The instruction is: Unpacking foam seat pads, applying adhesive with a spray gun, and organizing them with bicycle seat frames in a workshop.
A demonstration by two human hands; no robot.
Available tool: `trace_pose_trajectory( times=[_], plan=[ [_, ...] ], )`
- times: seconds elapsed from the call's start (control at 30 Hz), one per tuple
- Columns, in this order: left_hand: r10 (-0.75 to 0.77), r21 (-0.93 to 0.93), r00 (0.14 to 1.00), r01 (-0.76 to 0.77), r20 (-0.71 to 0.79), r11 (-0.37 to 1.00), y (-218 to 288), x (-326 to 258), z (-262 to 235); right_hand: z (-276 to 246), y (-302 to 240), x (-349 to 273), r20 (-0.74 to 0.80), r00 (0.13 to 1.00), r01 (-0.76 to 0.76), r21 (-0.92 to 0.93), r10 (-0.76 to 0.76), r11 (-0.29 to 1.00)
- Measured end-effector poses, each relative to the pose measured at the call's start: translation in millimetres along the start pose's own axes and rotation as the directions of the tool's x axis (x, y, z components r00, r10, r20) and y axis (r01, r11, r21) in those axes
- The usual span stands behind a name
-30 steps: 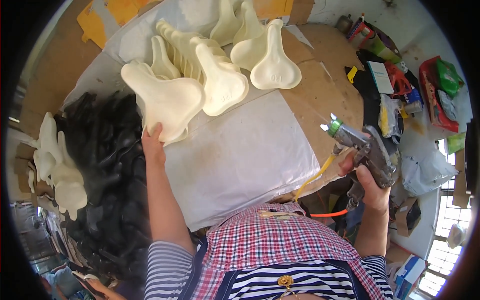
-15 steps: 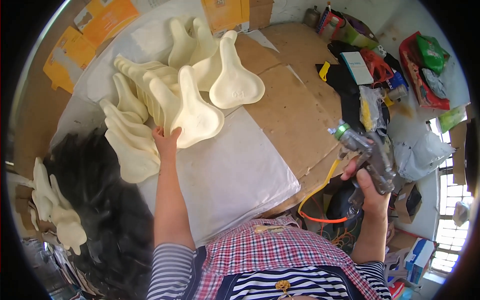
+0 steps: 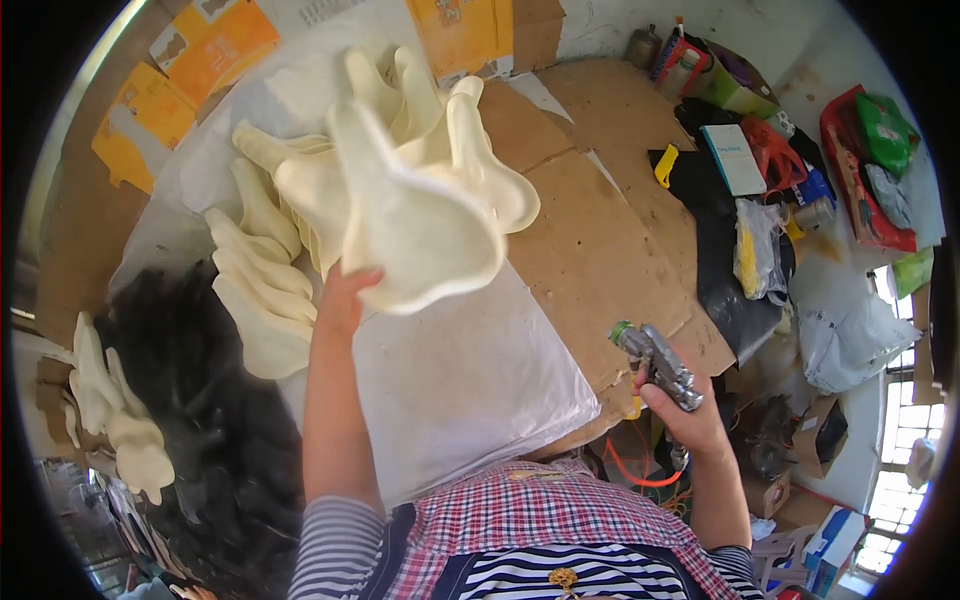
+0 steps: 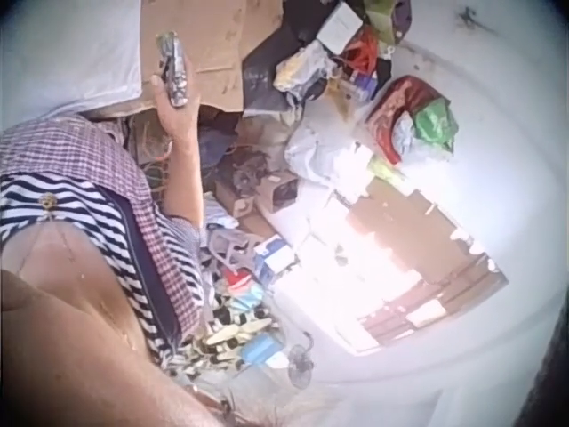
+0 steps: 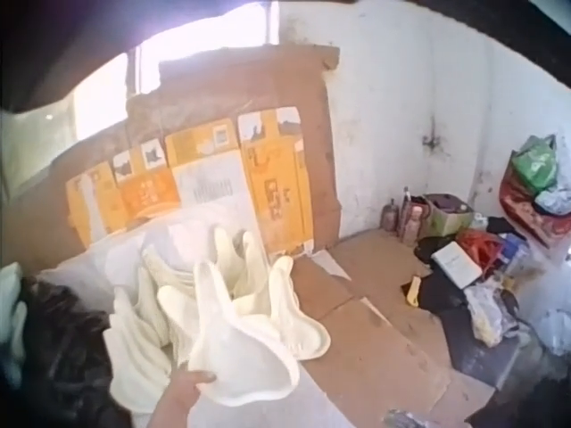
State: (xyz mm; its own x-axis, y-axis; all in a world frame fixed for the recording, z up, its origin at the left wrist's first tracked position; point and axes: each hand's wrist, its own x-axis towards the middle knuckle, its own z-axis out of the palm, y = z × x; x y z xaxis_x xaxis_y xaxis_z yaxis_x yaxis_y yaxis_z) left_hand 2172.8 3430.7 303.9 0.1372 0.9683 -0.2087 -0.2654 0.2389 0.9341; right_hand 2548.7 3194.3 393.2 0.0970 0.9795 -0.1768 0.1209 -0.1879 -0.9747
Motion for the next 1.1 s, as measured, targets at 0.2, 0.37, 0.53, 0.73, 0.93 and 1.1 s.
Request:
trace_pose_trajectory(
  times=[0.2, 0.37, 0.53, 0.73, 0.93, 1.1],
  plan=[
    [0.040, 0.255, 0.991, -0.072, 0.129, 0.964, -41, 106, 39, 31, 17, 5, 0.074, 0.994, -0.083, -0.030, 0.085, 0.996],
    [-0.047, 0.109, 0.983, 0.028, 0.176, 0.994, -20, 59, 67, 41, 21, 1, 0.053, 0.992, -0.117, -0.011, 0.118, 0.993],
    [0.126, -0.218, 0.989, -0.140, -0.077, 0.966, -4, -90, -50, 87, 13, 19, 0.286, 0.953, -0.097, -0.016, 0.097, 0.995],
    [0.335, -0.309, 0.718, -0.605, -0.610, 0.733, 65, -284, -250, 164, -7, 25, 0.534, 0.845, 0.040, -0.062, -0.001, 0.997],
    [0.340, -0.076, 0.292, -0.846, -0.894, 0.528, 241, -355, -387, 219, -26, 14, 0.631, 0.775, 0.105, -0.058, -0.045, 0.993],
    [0.443, 0.008, 0.493, -0.661, -0.749, 0.750, 212, -276, -414, 243, -61, 1, 0.580, 0.813, 0.113, -0.068, -0.053, 0.991]
  ],
)
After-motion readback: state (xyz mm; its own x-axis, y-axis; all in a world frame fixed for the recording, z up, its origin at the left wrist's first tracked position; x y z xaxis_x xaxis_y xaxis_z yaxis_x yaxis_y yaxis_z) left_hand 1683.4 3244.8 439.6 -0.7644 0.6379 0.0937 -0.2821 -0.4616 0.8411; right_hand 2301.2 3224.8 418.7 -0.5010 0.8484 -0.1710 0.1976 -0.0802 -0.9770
